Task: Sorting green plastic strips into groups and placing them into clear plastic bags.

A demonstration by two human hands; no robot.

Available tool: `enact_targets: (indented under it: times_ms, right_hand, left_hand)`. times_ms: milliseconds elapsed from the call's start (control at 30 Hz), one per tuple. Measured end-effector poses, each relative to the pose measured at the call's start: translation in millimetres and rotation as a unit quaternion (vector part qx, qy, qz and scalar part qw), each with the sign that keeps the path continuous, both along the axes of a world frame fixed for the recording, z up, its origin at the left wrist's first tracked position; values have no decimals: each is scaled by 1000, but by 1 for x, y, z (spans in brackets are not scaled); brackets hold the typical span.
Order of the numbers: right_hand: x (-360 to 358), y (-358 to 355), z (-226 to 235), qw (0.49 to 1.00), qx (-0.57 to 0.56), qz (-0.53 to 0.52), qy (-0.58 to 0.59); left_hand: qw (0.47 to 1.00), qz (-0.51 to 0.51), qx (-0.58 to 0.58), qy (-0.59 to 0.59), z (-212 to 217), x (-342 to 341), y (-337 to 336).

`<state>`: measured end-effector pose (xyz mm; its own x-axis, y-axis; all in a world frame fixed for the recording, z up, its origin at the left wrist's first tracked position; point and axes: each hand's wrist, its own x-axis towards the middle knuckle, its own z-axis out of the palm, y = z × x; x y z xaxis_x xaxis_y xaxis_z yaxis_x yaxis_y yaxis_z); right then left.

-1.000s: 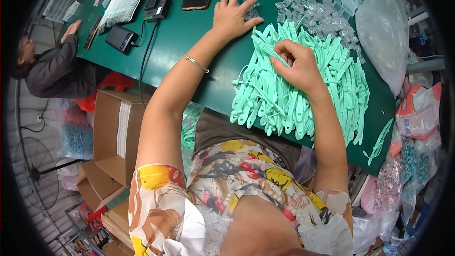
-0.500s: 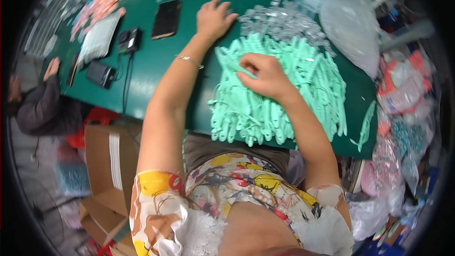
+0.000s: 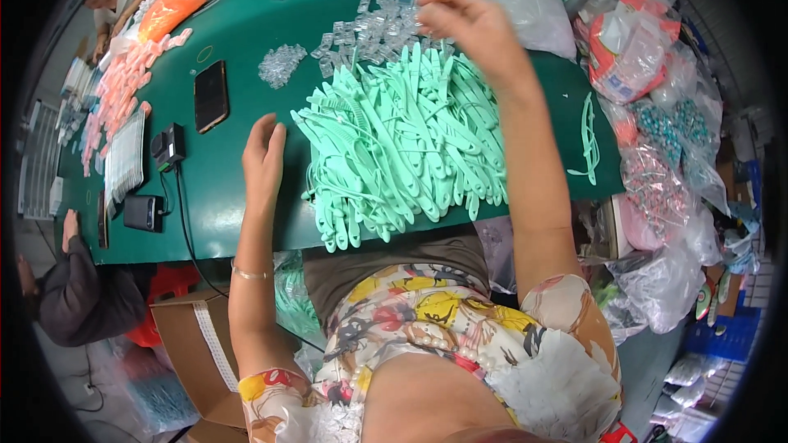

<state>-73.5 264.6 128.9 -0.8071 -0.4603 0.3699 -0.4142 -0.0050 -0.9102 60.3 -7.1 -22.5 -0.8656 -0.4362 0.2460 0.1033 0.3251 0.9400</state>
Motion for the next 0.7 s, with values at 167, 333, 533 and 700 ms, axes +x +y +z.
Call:
enact_targets:
  times_ms: [167,333,533,700]
  right_hand:
    - [-37,113,-37,900,369,-226,59]
    - [3,141,-90,825,484,-291,-3]
    - [35,109,-113,932,247,-254,-70]
    - [53,88,-84,930,11,-103,-354]
  left_hand:
    - [990,-23,-69,-123,22,35,27]
    - [984,-95,51,-143,30,27,45]
    - [950,-120,255,-133,45,24,72]
    - [921,-135,330,-155,55,13,94]
